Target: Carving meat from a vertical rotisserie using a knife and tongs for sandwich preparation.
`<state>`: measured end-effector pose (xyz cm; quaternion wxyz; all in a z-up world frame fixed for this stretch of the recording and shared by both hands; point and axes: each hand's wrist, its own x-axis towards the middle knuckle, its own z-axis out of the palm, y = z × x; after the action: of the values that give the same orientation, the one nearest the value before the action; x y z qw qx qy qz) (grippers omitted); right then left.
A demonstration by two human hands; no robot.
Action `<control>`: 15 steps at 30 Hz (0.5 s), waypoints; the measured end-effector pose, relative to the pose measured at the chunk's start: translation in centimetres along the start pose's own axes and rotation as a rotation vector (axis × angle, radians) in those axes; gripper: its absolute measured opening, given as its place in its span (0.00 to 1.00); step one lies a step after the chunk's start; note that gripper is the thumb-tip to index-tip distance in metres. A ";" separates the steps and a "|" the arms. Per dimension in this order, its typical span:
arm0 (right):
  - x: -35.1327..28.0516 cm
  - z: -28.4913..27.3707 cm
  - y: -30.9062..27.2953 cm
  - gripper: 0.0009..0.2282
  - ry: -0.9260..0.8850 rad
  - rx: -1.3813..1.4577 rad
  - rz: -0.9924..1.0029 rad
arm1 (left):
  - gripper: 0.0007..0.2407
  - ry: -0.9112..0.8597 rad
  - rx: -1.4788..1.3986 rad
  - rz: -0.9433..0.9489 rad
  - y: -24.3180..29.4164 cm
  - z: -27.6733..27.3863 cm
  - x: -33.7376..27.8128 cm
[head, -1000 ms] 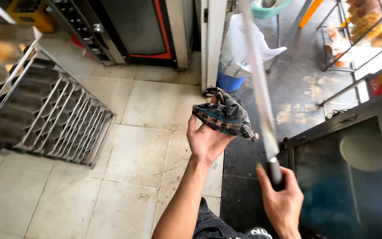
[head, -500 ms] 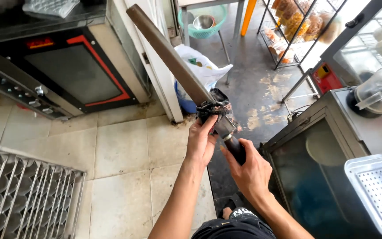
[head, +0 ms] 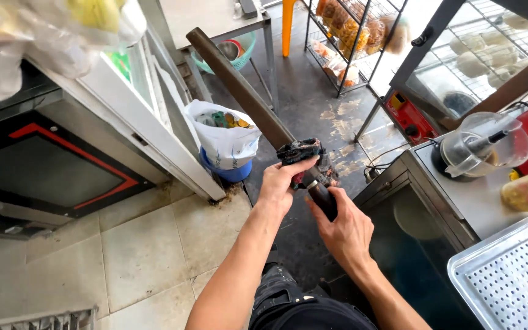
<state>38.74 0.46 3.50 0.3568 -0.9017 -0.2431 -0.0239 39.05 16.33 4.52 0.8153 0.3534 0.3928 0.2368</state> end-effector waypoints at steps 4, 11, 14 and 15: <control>2.5 0.3 -0.8 0.18 0.053 -0.046 0.081 | 0.15 -0.079 -0.071 -0.103 2.1 2.6 4.6; 3.0 -0.3 -2.2 0.19 -0.011 -0.145 0.184 | 0.21 -0.116 -0.101 -0.244 10.4 2.6 14.6; 2.2 0.0 -1.3 0.19 -0.035 -0.183 0.244 | 0.20 -0.165 -0.070 -0.184 12.5 1.0 21.2; 1.9 0.0 -0.7 0.19 -0.084 -0.204 0.306 | 0.18 -0.163 -0.091 -0.199 13.5 0.5 22.9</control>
<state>40.10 1.73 4.33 0.2525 -0.9598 -0.1143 0.0438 51.22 39.95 4.22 0.8792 0.2934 0.3471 0.1429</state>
